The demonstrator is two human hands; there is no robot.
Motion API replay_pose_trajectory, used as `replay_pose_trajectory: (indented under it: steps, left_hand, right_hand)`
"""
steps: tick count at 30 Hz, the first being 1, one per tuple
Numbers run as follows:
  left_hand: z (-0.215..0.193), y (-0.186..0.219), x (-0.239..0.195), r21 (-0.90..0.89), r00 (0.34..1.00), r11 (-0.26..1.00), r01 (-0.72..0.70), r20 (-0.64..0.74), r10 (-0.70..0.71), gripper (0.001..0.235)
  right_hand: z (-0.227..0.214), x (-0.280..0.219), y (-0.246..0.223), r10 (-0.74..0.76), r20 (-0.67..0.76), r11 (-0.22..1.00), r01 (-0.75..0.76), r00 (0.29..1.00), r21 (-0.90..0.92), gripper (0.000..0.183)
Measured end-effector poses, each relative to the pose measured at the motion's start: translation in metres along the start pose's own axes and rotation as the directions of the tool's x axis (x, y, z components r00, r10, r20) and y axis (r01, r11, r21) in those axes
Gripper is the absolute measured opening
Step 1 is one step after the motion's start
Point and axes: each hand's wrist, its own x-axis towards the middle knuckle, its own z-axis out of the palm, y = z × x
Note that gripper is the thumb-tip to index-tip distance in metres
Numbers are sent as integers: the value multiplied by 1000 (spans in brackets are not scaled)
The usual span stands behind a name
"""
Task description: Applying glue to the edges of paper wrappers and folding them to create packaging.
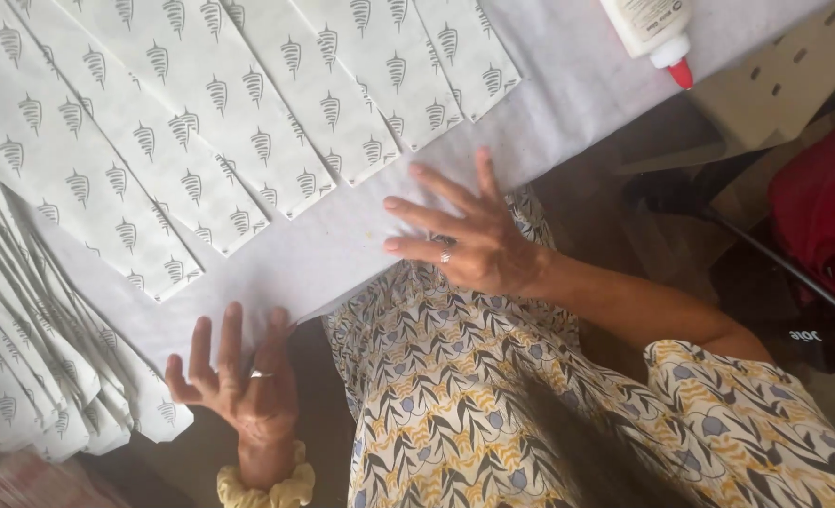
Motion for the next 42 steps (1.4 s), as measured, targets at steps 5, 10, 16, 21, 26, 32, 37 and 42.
replay_pose_trajectory:
  steps: [5,10,16,21,26,32,37,42]
  left_hand:
    - [-11,-14,-11,66,999,997,40,-38,-37,27]
    - [-24,-21,-12,142,1000,990,1,-3,0,20]
    - [-40,-18,9,-37,999,999,-7,53,9,22]
    - [-57,-28,6,-122,968,976,181,196,-155,30]
    - [-81,-30,46,-160,844,911,379,463,-270,17]
    - [-52,-74,47,-18,917,947,320,258,-305,22]
    - [15,-72,80,-32,910,947,318,292,-296,42]
    - [33,-40,128,170,557,749,641,568,-606,90]
  right_hand:
    - [-24,-25,28,9,-89,987,-23,996,-158,49]
    - [-51,-48,53,21,-133,976,-50,991,-214,35]
    - [-87,-35,56,-48,-255,949,-36,966,-313,5]
    - [-114,-10,48,-5,-213,982,-35,977,-186,14]
    - [-128,-9,61,249,-20,966,-250,968,-65,28]
    - [-104,59,60,382,34,923,-384,923,42,49]
    - [-62,89,78,551,208,829,-502,808,-247,78]
    - [-44,99,66,636,231,747,-512,736,-424,91]
